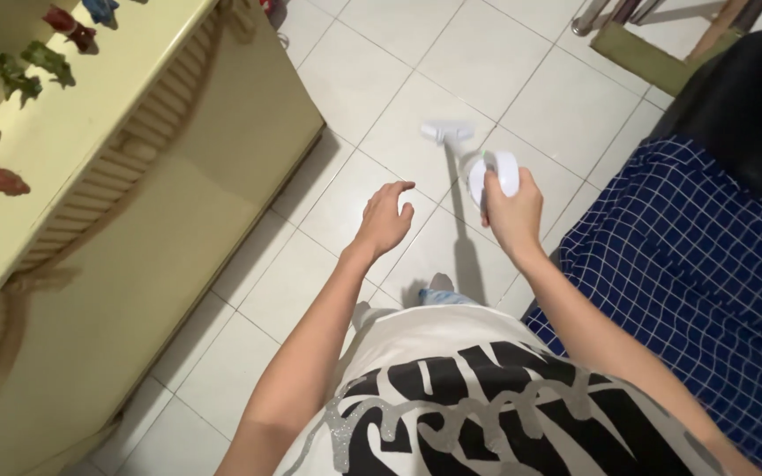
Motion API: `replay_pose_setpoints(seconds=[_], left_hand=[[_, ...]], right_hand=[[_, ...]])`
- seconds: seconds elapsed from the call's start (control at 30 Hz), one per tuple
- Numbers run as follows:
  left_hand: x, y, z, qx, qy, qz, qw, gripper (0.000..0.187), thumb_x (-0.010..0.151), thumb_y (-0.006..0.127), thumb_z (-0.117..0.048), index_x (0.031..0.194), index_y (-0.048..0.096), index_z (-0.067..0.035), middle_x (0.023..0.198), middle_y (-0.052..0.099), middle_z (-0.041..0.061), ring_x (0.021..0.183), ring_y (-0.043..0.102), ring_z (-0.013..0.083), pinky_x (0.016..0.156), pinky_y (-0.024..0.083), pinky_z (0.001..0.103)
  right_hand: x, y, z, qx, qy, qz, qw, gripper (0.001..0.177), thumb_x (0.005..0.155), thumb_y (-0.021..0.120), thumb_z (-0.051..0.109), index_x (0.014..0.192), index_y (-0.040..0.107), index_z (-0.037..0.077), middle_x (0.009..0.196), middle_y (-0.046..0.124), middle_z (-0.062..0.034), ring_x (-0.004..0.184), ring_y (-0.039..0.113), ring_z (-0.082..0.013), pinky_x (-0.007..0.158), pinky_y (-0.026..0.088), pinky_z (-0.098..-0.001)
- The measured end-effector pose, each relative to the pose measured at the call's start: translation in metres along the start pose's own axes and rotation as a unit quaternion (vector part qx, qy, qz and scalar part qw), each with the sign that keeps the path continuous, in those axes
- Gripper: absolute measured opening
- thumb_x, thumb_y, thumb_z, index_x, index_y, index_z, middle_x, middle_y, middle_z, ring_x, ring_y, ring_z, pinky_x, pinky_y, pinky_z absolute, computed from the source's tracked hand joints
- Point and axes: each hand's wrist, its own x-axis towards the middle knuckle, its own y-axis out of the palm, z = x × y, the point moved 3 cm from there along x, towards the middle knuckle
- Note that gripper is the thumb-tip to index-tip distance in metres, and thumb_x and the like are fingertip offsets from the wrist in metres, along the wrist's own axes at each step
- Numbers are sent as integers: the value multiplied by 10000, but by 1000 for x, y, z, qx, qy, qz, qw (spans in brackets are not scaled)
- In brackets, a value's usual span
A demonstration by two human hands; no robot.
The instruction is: Vacuuming the tiled floor in a room using a handheld vacuum cleaner.
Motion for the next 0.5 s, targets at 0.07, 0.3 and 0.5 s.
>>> replay_pose_setpoints(seconds=[0.07,0.3,0.5], left_hand=[[-5,0,1,3,-10,0,1000,447,924,529,-172,1363,581,-112,1402,563,141,1356,478,331,1164,318,491],[-15,2,1,0,-27,-13,1000,429,933,536,-186,1354,579,-113,1422,555,131,1371,462,328,1184,259,524],[0,11,-5,3,-24,-24,999,424,918,535,-167,1333,608,-117,1389,587,134,1343,506,322,1163,335,484]], right_hand=[[41,9,-35,-12,-9,-4,1000,286,953,669,211,995,603,-64,686,661,-113,497,627,-152,439,488,-291],[162,8,-136,32,137,68,988,461,1030,534,397,1000,629,-53,734,690,-116,577,662,-180,550,548,-313],[110,-44,-77,10,134,128,983,520,1023,560,425,931,662,-77,714,670,-99,572,661,-172,562,579,-311]])
